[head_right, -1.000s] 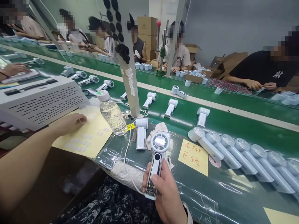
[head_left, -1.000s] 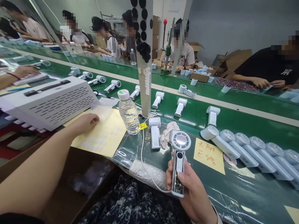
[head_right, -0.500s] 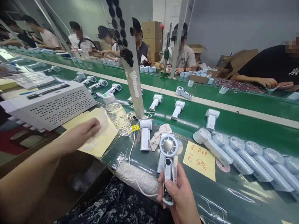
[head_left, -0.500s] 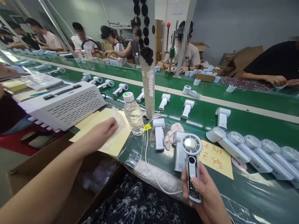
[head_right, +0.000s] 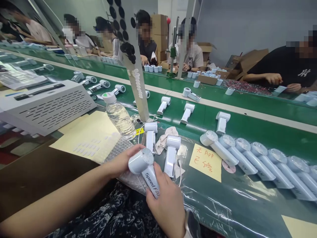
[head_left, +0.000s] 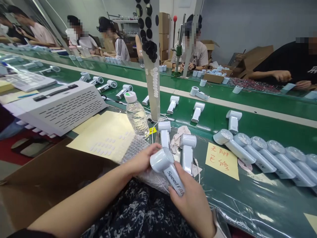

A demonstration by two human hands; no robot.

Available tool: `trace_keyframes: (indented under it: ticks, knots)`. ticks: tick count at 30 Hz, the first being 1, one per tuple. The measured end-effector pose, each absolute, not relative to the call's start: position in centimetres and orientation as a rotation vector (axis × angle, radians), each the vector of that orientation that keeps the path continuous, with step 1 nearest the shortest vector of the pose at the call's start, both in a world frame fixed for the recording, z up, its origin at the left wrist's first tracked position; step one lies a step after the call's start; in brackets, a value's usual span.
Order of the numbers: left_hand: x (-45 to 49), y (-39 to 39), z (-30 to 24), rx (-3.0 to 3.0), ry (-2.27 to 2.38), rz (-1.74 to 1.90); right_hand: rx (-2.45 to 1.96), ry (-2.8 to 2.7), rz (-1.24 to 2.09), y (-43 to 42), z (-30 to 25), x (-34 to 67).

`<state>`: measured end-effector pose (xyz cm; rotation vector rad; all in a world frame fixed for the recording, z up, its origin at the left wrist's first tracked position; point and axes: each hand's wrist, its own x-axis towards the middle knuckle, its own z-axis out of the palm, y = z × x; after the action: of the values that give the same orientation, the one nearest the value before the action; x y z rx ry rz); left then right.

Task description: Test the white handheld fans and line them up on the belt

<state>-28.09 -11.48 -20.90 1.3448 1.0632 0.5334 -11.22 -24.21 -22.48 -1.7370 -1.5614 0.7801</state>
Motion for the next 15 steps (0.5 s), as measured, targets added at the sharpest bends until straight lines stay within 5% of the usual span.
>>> trace_keyframes:
  ticks: [4, 11, 15]
  knots:
    - [-29.2, -10.5, -20.4, 1.258, 1.109, 0.63, -1.959, -1.969, 0.497, -23.3, -21.6, -12.5]
    - [-29.2, -13.6, -17.3, 2.364, 1.14, 0.512, -1.789, -2.444, -0.077, -23.2, -20.0, -13.5]
    - [-27.9, -14.8, -16.4, 2.743, 0.846, 0.525, -1.722, -2.374, 0.189, -22.5, -19.3, -12.5]
